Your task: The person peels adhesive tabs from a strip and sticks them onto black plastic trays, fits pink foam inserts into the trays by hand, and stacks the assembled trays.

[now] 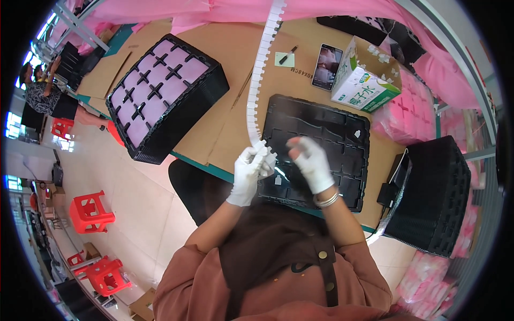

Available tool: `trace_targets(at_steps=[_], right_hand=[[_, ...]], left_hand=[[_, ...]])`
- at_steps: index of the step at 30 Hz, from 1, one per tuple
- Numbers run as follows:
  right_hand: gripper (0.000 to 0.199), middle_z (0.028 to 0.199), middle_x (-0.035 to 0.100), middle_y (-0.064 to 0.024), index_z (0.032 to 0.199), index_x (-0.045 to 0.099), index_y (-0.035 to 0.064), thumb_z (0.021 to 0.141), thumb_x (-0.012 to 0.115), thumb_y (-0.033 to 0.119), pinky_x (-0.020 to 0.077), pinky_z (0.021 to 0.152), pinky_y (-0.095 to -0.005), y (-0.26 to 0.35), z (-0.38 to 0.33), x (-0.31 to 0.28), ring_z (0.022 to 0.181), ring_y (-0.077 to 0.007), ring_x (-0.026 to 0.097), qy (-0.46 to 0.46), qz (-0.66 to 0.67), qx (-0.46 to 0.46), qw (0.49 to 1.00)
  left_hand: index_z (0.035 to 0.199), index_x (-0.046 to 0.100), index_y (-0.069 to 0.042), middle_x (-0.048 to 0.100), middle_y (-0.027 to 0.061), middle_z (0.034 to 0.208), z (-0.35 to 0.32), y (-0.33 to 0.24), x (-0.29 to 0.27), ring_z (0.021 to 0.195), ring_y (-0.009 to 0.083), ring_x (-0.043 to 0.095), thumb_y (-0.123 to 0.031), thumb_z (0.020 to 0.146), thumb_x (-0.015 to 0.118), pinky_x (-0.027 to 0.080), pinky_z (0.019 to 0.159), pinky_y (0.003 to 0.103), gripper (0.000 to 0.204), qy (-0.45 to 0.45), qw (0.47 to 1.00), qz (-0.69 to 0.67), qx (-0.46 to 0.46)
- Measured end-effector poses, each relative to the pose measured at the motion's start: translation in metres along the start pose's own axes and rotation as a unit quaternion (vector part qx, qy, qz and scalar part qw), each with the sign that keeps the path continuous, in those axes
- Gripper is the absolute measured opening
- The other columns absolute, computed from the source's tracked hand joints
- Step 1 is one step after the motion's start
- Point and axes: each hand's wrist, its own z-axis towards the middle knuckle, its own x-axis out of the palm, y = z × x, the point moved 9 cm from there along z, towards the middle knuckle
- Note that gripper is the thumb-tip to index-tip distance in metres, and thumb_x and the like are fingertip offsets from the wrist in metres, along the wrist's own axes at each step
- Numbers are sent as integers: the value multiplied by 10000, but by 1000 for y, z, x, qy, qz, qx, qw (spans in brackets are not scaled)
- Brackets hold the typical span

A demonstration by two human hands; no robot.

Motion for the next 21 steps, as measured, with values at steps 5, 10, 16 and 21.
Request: trace_targets(at_steps=[5,10,16,21], right_hand=[[142,806,624,17,930,632,4,852,672,116,422,654,-205,-31,-15,47,734,-43,541,65,209,117,969],[134,791,624,0,907,633,20,843,679,129,430,643,-237,-37,-23,46,730,-67,551,70,177,131,973],[193,908,581,-33,745,577,114,614,711,68,425,776,-398,70,-69,44,846,-252,550,-79,-249,-331,907],[97,944,607,-84,725,635,39,739,718,89,465,770,-335,55,-66,-41,871,-235,579,-148,-200,-131,960]], left_hand=[[939,588,-48,604,13,735,-5,5,2,546,47,521,-157,928,604,401,472,179,111,8,1000,8,-6],[903,590,-63,598,-5,716,-11,3,3,532,38,504,-203,918,623,385,467,172,145,10,999,8,-41],[834,595,-111,582,-31,698,-3,19,-4,528,6,459,-212,900,650,326,455,168,133,25,998,-25,-60],[874,604,-79,604,-9,760,3,25,-8,630,48,538,-232,909,639,422,553,196,161,40,997,38,-58]])
